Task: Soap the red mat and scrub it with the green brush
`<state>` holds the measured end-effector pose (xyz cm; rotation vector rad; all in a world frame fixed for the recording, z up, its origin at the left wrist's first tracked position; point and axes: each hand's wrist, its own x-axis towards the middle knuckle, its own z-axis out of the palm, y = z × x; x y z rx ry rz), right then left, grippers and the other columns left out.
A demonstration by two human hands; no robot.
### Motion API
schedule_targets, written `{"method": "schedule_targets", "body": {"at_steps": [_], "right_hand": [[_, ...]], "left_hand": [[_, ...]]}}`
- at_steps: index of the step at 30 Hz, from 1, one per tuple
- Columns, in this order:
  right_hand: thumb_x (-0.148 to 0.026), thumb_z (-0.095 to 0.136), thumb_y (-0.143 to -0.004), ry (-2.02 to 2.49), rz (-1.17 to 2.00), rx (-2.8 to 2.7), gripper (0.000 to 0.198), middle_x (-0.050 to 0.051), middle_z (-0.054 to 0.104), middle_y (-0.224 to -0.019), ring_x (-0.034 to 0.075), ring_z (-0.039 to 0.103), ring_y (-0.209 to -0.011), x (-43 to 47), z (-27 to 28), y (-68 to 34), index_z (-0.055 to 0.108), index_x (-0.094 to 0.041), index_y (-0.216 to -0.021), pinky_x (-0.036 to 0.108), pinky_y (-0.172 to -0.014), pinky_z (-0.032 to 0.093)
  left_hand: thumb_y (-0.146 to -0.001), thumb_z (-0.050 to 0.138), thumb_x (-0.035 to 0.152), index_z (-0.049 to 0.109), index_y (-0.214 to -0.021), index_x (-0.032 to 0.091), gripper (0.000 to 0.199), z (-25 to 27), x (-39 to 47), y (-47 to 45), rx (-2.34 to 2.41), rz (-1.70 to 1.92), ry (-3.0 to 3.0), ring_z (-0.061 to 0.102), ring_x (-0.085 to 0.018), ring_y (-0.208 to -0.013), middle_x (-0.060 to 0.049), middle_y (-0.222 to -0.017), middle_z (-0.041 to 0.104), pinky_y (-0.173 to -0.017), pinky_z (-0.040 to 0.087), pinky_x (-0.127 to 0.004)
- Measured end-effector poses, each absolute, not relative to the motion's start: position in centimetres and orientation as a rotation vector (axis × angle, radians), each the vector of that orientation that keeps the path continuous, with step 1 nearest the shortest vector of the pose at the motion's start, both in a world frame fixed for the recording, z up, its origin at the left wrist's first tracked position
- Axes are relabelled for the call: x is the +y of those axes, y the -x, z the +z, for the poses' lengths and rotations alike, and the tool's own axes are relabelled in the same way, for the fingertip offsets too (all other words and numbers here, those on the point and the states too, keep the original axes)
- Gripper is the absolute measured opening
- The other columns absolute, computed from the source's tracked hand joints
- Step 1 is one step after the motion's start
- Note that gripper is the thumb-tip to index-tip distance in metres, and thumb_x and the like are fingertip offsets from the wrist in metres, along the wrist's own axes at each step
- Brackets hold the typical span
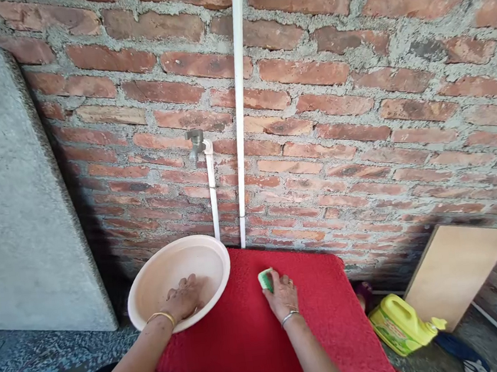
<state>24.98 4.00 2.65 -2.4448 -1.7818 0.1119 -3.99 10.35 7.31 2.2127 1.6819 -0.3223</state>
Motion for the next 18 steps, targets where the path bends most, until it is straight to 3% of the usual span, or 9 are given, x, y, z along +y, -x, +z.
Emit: {"method": "schedule_targets", "body": {"at_steps": [4,11,15,18], "right_hand": [[-0.047,0.054,-0.094,2.640,0.020,-1.536,0.054,0.012,0.068,-0.117,0.026,0.067,-0.106,1.1,2.2,-33.2,0.050,-0.028,-0.145,0.037,-0.092,0.047],[-0.056,0.048,-0.087,2.676,-0.110,-0.972,0.065,0.020,0.068,-0.109,0.037,0.068,-0.102,-5.2,-0.4,-44.1,0.052,-0.021,-0.141,0.048,-0.087,0.051],[-0.059,0.044,-0.081,2.472,-0.152,-0.932,0.069,0.020,0.067,-0.095,0.043,0.067,-0.094,-6.2,-1.0,-43.7,0.056,-0.019,-0.137,0.056,-0.085,0.051],[-0.057,0.048,-0.078,2.304,-0.077,-1.085,0.067,0.018,0.067,-0.099,0.039,0.066,-0.094,-4.9,-1.0,-38.8,0.058,-0.019,-0.132,0.053,-0.090,0.051]], "left_hand": [[-0.084,0.056,0.025,0.042,-0.151,0.030,0.069,6.6,10.7,4.2,1.668,-0.326,-2.212,0.041,-0.037,-0.135,-0.016,-0.148,0.044,-0.099,0.044,-0.059],[-0.081,0.057,0.021,0.049,-0.145,0.032,0.065,6.8,10.6,3.9,1.687,-0.336,-2.217,0.044,-0.037,-0.134,-0.015,-0.146,0.046,-0.098,0.046,-0.058],[-0.083,0.056,0.023,0.045,-0.150,0.031,0.068,6.8,10.6,4.0,1.684,-0.330,-2.223,0.043,-0.038,-0.136,-0.016,-0.149,0.045,-0.099,0.046,-0.058],[-0.083,0.056,0.023,0.044,-0.150,0.032,0.069,6.9,10.6,4.1,1.687,-0.339,-2.217,0.041,-0.038,-0.138,-0.016,-0.152,0.043,-0.100,0.045,-0.059]]}}
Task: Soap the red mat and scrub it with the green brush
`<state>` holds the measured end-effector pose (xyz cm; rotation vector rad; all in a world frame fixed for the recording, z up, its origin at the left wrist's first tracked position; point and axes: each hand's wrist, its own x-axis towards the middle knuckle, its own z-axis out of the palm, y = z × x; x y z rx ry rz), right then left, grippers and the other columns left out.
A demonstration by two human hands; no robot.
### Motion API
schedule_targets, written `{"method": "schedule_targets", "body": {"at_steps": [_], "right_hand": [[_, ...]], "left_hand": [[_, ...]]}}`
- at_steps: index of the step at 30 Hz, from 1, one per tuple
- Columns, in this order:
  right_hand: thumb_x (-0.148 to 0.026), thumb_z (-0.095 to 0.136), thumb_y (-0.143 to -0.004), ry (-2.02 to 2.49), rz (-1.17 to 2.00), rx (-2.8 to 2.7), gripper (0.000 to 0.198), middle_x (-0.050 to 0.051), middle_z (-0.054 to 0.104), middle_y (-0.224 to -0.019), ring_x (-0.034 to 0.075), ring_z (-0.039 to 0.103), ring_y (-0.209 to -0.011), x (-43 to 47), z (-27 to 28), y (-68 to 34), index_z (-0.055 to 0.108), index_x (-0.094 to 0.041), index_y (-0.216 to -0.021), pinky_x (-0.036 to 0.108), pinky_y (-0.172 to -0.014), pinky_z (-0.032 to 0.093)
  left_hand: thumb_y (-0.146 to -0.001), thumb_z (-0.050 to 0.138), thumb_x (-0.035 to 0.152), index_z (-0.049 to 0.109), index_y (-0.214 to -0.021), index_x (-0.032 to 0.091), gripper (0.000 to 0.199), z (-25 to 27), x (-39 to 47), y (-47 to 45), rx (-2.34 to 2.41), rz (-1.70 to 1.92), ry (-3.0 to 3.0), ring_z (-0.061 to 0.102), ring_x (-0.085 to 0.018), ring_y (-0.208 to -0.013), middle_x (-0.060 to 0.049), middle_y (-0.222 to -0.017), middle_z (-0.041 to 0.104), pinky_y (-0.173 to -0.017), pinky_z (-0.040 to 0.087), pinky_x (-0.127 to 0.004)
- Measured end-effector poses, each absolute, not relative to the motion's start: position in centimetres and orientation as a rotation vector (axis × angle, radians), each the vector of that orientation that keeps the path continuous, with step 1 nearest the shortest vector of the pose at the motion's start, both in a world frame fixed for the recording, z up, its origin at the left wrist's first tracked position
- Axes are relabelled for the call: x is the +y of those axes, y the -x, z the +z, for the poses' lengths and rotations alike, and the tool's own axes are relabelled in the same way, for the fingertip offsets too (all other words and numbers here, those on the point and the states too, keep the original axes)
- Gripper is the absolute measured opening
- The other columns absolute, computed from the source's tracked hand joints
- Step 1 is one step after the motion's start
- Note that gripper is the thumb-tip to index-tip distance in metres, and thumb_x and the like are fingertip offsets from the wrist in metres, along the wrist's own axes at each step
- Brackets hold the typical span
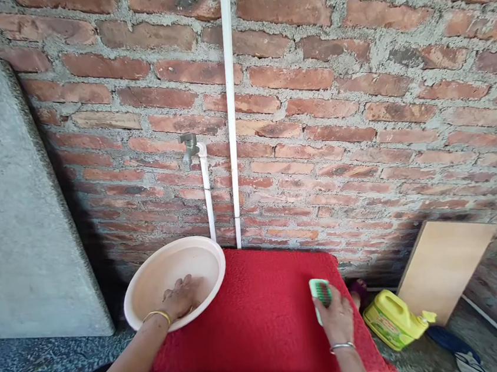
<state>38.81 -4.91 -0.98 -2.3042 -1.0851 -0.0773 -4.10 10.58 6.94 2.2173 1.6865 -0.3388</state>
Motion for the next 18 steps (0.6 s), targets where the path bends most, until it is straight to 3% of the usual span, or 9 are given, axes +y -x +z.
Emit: {"method": "schedule_targets", "body": {"at_steps": [4,8,12,18], "right_hand": [[-0.042,0.058,-0.079,2.099,0.145,-1.385,0.055,0.010,0.065,-0.113,0.028,0.065,-0.104,-2.6,-0.9,-28.7,0.060,-0.026,-0.131,0.039,-0.096,0.051],[-0.023,0.061,-0.076,1.984,0.306,-1.718,0.060,0.007,0.063,-0.123,0.025,0.060,-0.116,-1.7,-0.4,-20.8,0.059,-0.032,-0.136,0.036,-0.104,0.045],[-0.024,0.062,-0.081,2.051,0.325,-1.855,0.063,0.008,0.062,-0.129,0.028,0.058,-0.118,-2.2,0.3,-18.9,0.055,-0.035,-0.142,0.041,-0.107,0.042],[-0.029,0.058,-0.087,2.188,0.202,-1.781,0.059,0.007,0.064,-0.129,0.028,0.058,-0.118,-3.3,0.0,-24.0,0.053,-0.035,-0.145,0.040,-0.107,0.042]], "left_hand": [[-0.084,0.052,0.022,0.041,-0.153,0.030,0.070,7.1,10.5,4.2,1.684,-0.362,-2.209,0.038,-0.038,-0.141,-0.017,-0.157,0.039,-0.102,0.042,-0.060],[-0.084,0.052,0.023,0.042,-0.153,0.032,0.071,6.7,10.6,4.4,1.700,-0.346,-2.203,0.036,-0.038,-0.143,-0.015,-0.159,0.037,-0.104,0.041,-0.059],[-0.083,0.051,0.024,0.041,-0.154,0.031,0.072,6.4,10.7,4.4,1.711,-0.337,-2.213,0.036,-0.039,-0.144,-0.016,-0.160,0.037,-0.103,0.042,-0.060],[-0.086,0.050,0.026,0.039,-0.156,0.030,0.070,6.7,10.7,4.4,1.704,-0.359,-2.227,0.037,-0.040,-0.144,-0.017,-0.160,0.036,-0.102,0.043,-0.059]]}}
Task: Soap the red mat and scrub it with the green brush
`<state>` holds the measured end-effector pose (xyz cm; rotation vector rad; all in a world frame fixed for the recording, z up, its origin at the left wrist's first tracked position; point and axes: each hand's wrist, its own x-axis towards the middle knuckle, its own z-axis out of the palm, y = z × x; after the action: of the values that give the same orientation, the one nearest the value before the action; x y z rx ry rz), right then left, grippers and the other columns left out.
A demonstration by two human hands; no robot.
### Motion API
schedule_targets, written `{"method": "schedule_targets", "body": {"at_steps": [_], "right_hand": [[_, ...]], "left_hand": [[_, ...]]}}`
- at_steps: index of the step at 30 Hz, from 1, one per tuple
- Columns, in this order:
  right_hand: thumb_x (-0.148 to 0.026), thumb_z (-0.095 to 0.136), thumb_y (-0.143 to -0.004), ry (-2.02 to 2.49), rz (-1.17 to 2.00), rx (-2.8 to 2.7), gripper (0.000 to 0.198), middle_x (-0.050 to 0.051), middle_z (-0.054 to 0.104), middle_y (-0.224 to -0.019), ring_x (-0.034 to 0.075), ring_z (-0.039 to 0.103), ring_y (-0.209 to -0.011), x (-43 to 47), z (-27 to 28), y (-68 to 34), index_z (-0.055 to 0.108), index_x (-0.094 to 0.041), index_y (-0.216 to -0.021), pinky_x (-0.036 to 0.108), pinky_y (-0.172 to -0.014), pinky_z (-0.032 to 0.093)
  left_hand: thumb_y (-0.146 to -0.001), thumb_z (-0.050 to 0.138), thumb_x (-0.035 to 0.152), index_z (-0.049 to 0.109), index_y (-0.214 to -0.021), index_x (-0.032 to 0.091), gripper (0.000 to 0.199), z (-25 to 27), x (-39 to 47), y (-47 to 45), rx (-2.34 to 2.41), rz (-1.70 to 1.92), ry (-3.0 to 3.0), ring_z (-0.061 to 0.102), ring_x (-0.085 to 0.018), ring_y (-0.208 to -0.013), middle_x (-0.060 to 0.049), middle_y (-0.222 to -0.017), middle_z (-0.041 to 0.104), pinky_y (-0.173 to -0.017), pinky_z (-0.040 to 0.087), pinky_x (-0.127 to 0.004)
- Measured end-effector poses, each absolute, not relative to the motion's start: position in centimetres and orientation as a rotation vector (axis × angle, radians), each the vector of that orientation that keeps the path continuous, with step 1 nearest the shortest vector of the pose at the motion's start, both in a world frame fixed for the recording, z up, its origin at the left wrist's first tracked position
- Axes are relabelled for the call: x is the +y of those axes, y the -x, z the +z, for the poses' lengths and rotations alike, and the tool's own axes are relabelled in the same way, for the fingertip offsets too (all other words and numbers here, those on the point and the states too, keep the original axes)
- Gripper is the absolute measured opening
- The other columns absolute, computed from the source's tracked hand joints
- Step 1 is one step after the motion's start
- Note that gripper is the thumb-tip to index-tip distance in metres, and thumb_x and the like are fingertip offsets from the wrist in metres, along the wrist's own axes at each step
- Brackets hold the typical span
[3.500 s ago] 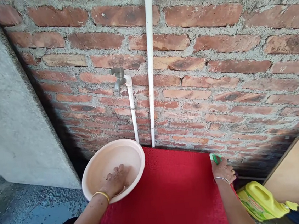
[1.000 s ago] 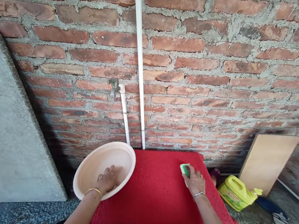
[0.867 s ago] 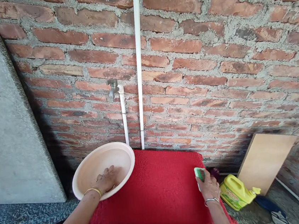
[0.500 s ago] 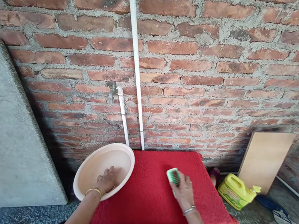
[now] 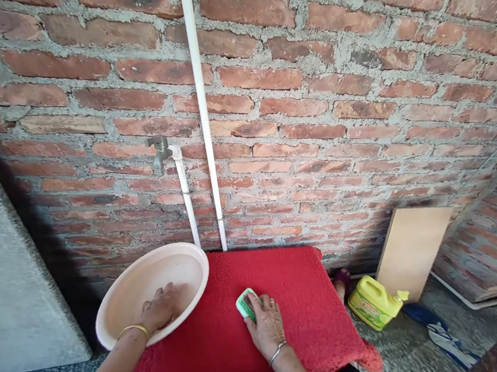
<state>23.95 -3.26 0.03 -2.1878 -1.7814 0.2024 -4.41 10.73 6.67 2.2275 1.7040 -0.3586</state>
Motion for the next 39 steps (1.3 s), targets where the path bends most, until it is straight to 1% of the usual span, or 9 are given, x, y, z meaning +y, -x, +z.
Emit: {"method": "schedule_targets", "body": {"at_steps": [5,13,17,21,24,27,33,36,39], "right_hand": [[-0.038,0.050,-0.093,2.341,-0.028,-1.561,0.049,0.009,0.068,-0.118,0.027,0.063,-0.108,-5.5,-1.1,-32.3,0.057,-0.029,-0.140,0.040,-0.099,0.047],[-0.050,0.044,-0.094,2.703,-0.266,-0.989,0.056,0.018,0.067,-0.115,0.034,0.068,-0.098,-12.0,-1.4,-43.4,0.053,-0.022,-0.141,0.048,-0.086,0.054],[-0.050,0.047,-0.091,2.578,-0.274,-0.936,0.058,0.021,0.066,-0.117,0.036,0.068,-0.100,-12.6,-1.4,-42.7,0.055,-0.018,-0.138,0.050,-0.087,0.053],[-0.044,0.053,-0.088,2.222,-0.041,-1.233,0.049,0.012,0.069,-0.117,0.030,0.065,-0.108,-10.9,-2.3,-35.9,0.059,-0.027,-0.134,0.045,-0.099,0.051],[-0.036,0.057,-0.086,2.062,0.138,-1.440,0.046,0.005,0.069,-0.119,0.026,0.065,-0.110,-9.9,-3.0,-29.9,0.061,-0.035,-0.132,0.040,-0.101,0.050],[-0.030,0.061,-0.084,2.026,0.167,-1.554,0.048,0.003,0.068,-0.120,0.025,0.064,-0.110,-9.7,-3.3,-26.9,0.062,-0.037,-0.132,0.039,-0.101,0.049],[-0.041,0.058,-0.088,2.171,-0.029,-1.451,0.045,0.007,0.069,-0.115,0.027,0.066,-0.103,-11.6,-3.8,-33.1,0.063,-0.031,-0.131,0.043,-0.095,0.051],[-0.049,0.051,-0.090,2.244,-0.182,-1.348,0.049,0.010,0.070,-0.109,0.028,0.067,-0.098,-13.6,-4.3,-38.4,0.063,-0.025,-0.131,0.043,-0.092,0.052],[-0.053,0.045,-0.091,2.384,-0.307,-1.222,0.055,0.014,0.069,-0.109,0.030,0.068,-0.094,-15.9,-4.5,-42.3,0.062,-0.021,-0.132,0.044,-0.085,0.053]], "left_hand": [[-0.086,0.051,0.027,0.042,-0.154,0.035,0.069,5.6,11.1,4.8,1.738,-0.323,-2.211,0.034,-0.038,-0.146,-0.013,-0.163,0.034,-0.105,0.040,-0.058],[-0.085,0.050,0.027,0.042,-0.154,0.033,0.069,5.4,11.2,4.8,1.709,-0.320,-2.234,0.036,-0.040,-0.144,-0.014,-0.159,0.038,-0.103,0.042,-0.061],[-0.086,0.049,0.026,0.043,-0.153,0.033,0.068,5.9,11.0,4.7,1.713,-0.306,-2.237,0.037,-0.039,-0.144,-0.014,-0.159,0.038,-0.103,0.043,-0.060],[-0.087,0.049,0.027,0.039,-0.155,0.033,0.069,5.8,11.1,4.7,1.712,-0.338,-2.237,0.036,-0.040,-0.144,-0.015,-0.160,0.037,-0.102,0.043,-0.060],[-0.088,0.048,0.027,0.038,-0.156,0.033,0.069,5.6,11.3,4.8,1.715,-0.339,-2.236,0.034,-0.041,-0.146,-0.015,-0.162,0.034,-0.103,0.042,-0.061],[-0.088,0.047,0.027,0.039,-0.155,0.032,0.068,5.6,11.3,4.9,1.715,-0.334,-2.231,0.033,-0.042,-0.146,-0.015,-0.162,0.035,-0.103,0.041,-0.061],[-0.088,0.046,0.028,0.040,-0.155,0.032,0.068,5.5,11.4,4.9,1.697,-0.324,-2.246,0.037,-0.040,-0.143,-0.016,-0.159,0.038,-0.103,0.041,-0.060],[-0.087,0.048,0.030,0.042,-0.154,0.032,0.067,5.0,11.6,5.0,1.680,-0.313,-2.267,0.042,-0.040,-0.139,-0.016,-0.155,0.042,-0.102,0.042,-0.060],[-0.087,0.050,0.031,0.044,-0.153,0.033,0.067,4.3,12.0,5.2,1.694,-0.295,-2.269,0.040,-0.041,-0.141,-0.015,-0.158,0.040,-0.103,0.042,-0.061]]}}
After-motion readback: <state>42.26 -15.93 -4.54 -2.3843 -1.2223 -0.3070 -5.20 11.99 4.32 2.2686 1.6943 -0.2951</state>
